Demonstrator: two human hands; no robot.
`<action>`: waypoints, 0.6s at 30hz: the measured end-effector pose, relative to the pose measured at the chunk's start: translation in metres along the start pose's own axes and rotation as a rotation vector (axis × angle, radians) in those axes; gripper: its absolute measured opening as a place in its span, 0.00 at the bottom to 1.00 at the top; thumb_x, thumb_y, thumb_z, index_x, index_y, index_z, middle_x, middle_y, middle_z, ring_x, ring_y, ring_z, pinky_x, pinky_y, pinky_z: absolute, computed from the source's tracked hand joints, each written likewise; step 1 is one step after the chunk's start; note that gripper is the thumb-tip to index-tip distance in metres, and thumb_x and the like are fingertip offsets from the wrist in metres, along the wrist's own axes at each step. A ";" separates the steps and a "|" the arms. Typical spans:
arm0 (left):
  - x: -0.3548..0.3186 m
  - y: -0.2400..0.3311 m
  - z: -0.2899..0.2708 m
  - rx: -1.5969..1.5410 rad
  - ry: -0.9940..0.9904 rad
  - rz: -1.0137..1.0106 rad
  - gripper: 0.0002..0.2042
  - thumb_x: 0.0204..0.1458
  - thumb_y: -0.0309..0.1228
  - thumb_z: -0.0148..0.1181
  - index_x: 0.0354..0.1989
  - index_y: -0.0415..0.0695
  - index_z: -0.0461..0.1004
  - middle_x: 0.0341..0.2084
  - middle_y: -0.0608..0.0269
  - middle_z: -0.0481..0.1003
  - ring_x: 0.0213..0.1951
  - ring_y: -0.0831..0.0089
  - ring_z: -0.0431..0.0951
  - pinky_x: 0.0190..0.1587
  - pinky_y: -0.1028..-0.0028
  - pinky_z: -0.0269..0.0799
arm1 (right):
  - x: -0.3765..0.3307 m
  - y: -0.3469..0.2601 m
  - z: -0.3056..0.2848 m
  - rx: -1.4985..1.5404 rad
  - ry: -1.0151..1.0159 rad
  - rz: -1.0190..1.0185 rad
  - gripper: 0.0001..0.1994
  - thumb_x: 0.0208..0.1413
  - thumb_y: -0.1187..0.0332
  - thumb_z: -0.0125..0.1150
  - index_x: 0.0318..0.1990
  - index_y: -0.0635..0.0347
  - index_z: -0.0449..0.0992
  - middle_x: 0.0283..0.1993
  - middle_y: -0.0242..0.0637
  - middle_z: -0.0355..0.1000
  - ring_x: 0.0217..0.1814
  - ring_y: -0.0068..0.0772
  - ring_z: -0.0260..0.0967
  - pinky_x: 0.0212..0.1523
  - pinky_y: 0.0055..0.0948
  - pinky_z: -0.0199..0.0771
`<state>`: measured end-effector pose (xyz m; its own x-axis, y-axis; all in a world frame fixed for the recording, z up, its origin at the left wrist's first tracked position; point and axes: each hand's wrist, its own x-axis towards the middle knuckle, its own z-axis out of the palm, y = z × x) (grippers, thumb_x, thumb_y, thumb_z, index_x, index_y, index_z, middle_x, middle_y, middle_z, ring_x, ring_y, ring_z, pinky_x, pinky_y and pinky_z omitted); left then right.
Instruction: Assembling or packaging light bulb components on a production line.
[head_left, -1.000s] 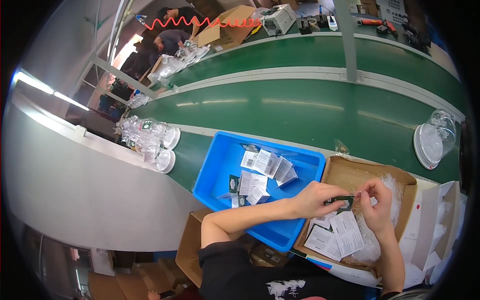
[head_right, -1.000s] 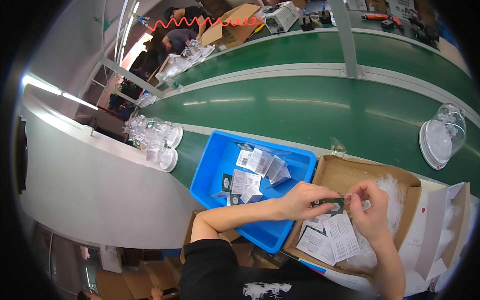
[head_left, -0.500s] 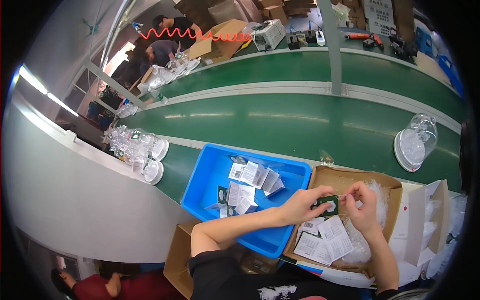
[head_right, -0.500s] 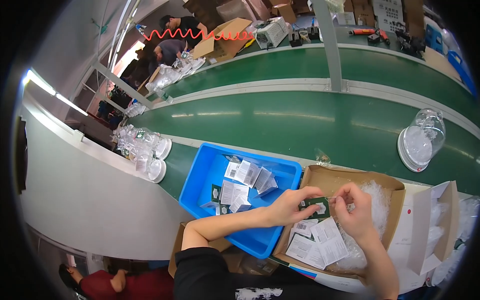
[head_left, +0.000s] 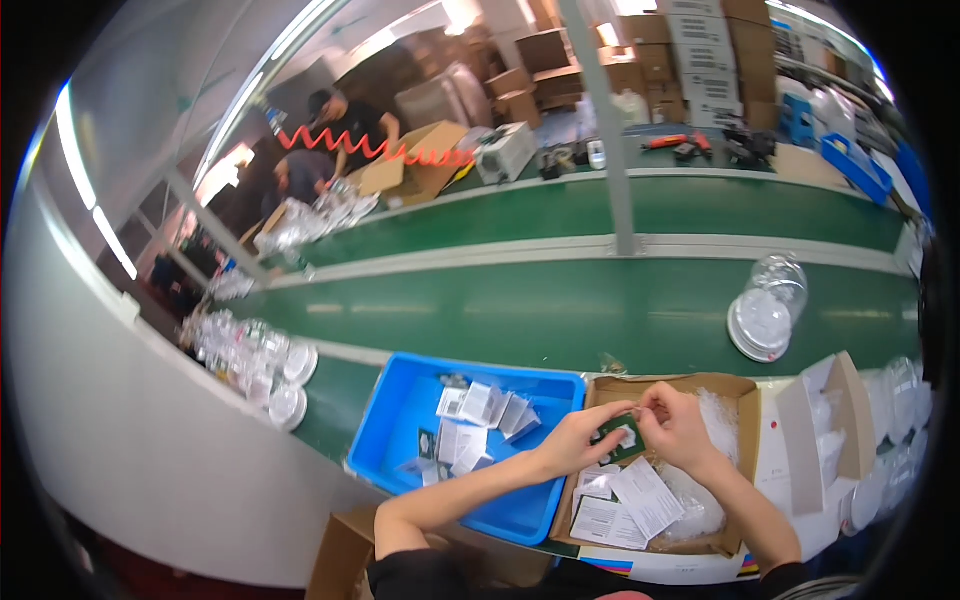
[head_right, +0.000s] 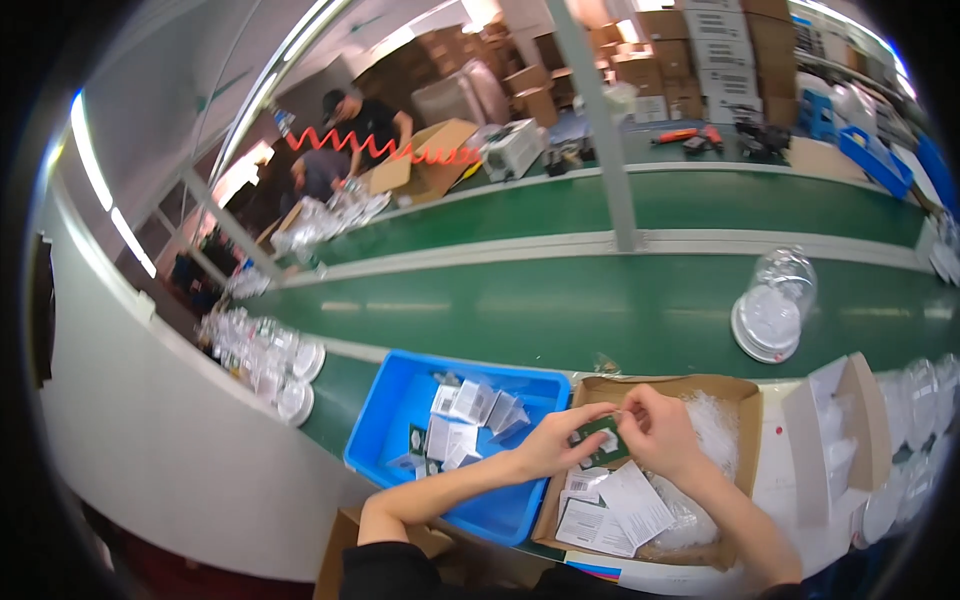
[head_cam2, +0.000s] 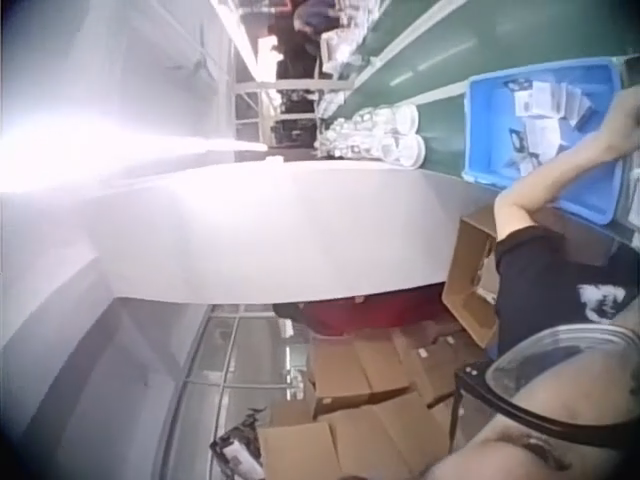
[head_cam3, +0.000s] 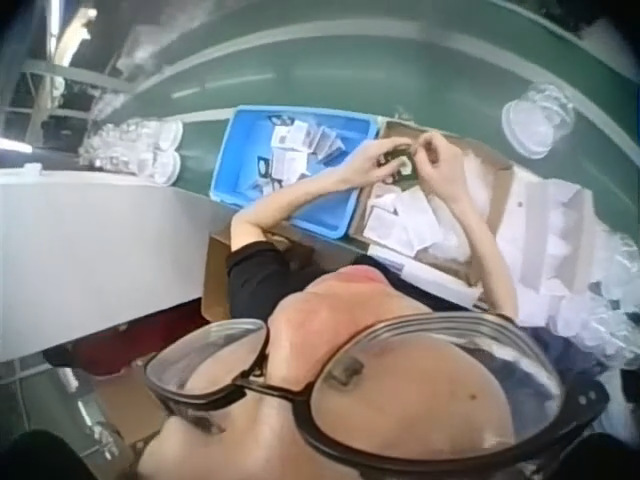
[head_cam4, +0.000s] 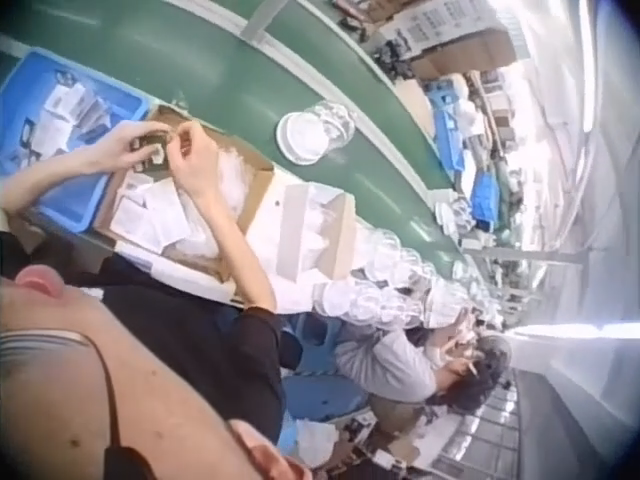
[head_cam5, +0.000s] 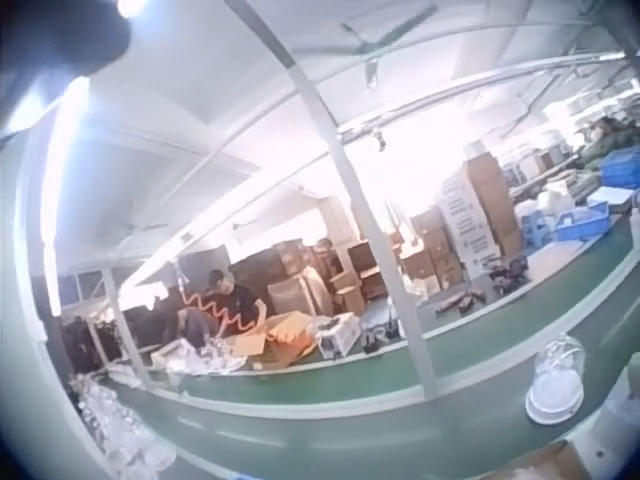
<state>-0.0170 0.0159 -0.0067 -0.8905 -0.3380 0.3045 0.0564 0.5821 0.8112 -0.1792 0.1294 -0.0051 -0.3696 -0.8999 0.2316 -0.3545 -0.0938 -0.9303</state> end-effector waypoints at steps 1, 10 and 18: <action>0.000 0.001 -0.001 0.002 -0.042 0.022 0.19 0.53 0.24 0.58 0.55 0.39 0.68 0.41 0.53 0.77 0.39 0.68 0.79 0.40 0.73 0.74 | 0.002 -0.008 -0.001 0.003 0.048 0.004 0.05 0.50 0.73 0.57 0.30 0.65 0.69 0.22 0.39 0.72 0.25 0.26 0.74 0.26 0.24 0.72; 0.047 0.038 -0.011 0.090 0.046 0.042 0.09 0.54 0.22 0.55 0.42 0.39 0.76 0.36 0.58 0.77 0.34 0.73 0.77 0.33 0.78 0.73 | 0.018 -0.042 -0.046 -0.198 0.016 -0.142 0.08 0.53 0.65 0.54 0.33 0.60 0.70 0.25 0.46 0.73 0.29 0.50 0.73 0.31 0.42 0.73; 0.162 0.037 0.012 0.147 0.022 0.274 0.06 0.53 0.21 0.56 0.38 0.38 0.76 0.34 0.57 0.77 0.32 0.70 0.78 0.31 0.75 0.74 | 0.053 -0.031 -0.120 -0.475 0.245 -0.236 0.07 0.53 0.67 0.53 0.34 0.61 0.68 0.30 0.48 0.72 0.35 0.52 0.71 0.35 0.44 0.71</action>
<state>-0.1643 -0.0083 0.0668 -0.8411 -0.1687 0.5138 0.2256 0.7541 0.6168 -0.2910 0.1361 0.0706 -0.4017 -0.7480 0.5283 -0.7766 -0.0275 -0.6294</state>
